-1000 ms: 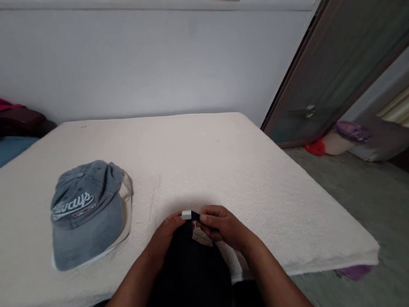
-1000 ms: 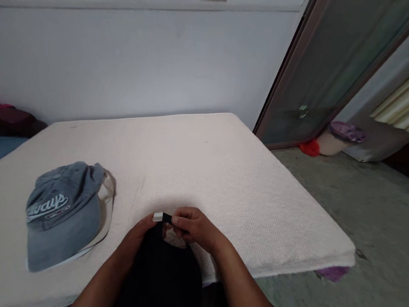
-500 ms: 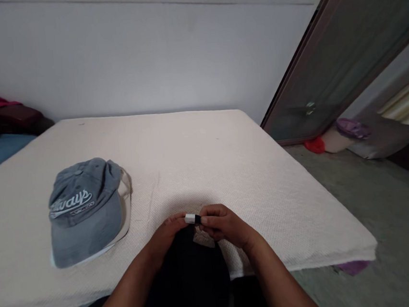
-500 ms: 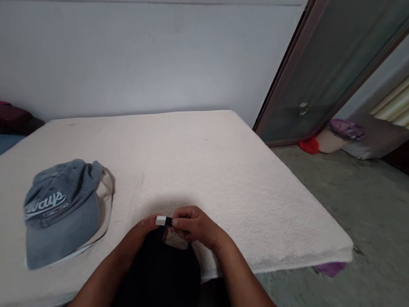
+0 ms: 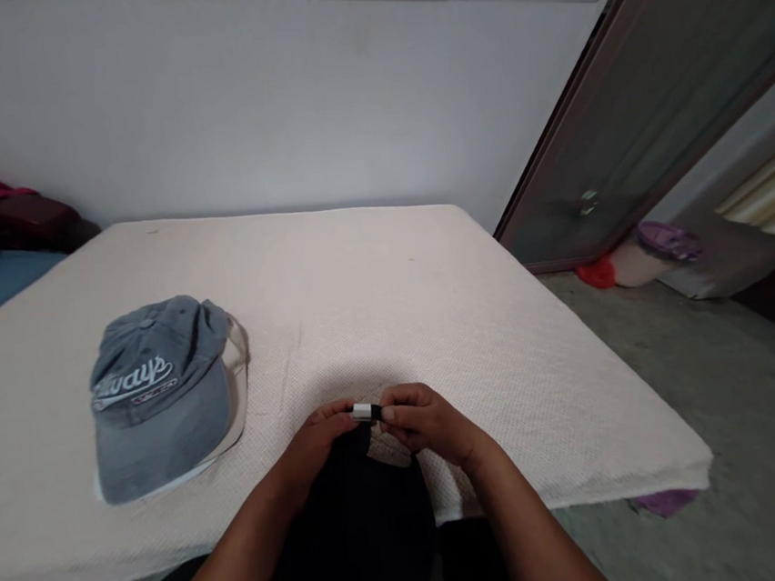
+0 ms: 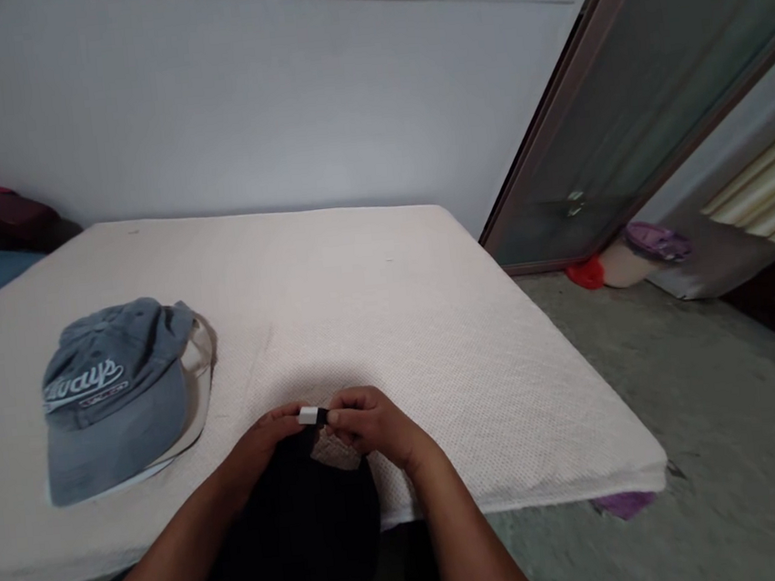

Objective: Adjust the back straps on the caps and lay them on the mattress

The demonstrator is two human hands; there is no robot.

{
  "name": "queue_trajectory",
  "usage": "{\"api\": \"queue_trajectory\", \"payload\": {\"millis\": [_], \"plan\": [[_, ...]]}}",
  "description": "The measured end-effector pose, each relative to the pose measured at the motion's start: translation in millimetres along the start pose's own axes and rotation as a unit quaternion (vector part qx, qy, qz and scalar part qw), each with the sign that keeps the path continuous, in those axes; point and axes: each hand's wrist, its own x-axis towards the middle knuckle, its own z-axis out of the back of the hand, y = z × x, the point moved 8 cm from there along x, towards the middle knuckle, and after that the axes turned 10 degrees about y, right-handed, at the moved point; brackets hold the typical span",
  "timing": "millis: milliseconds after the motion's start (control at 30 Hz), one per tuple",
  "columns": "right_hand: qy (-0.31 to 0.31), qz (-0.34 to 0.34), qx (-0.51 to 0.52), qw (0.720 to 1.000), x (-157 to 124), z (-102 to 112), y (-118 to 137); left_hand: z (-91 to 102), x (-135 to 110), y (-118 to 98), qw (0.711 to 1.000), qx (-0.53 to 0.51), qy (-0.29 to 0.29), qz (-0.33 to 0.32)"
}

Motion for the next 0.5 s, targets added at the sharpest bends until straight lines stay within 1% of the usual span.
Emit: {"api": "queue_trajectory", "payload": {"millis": [200,400,500], "plan": [[0.005,-0.013,-0.018,1.000,0.5,-2.9,0.6,-2.9,0.4,-2.1,0.999,-0.007,0.029,-0.010],[-0.011,0.004,0.019,1.000,1.4,0.2,-0.1,-5.1,-1.4,-4.9,0.999,0.000,0.030,-0.013],[0.005,0.002,0.033,0.999,2.0,-2.0,-1.9,-9.1,-3.7,-6.0,0.999,-0.021,0.036,-0.011]]}}
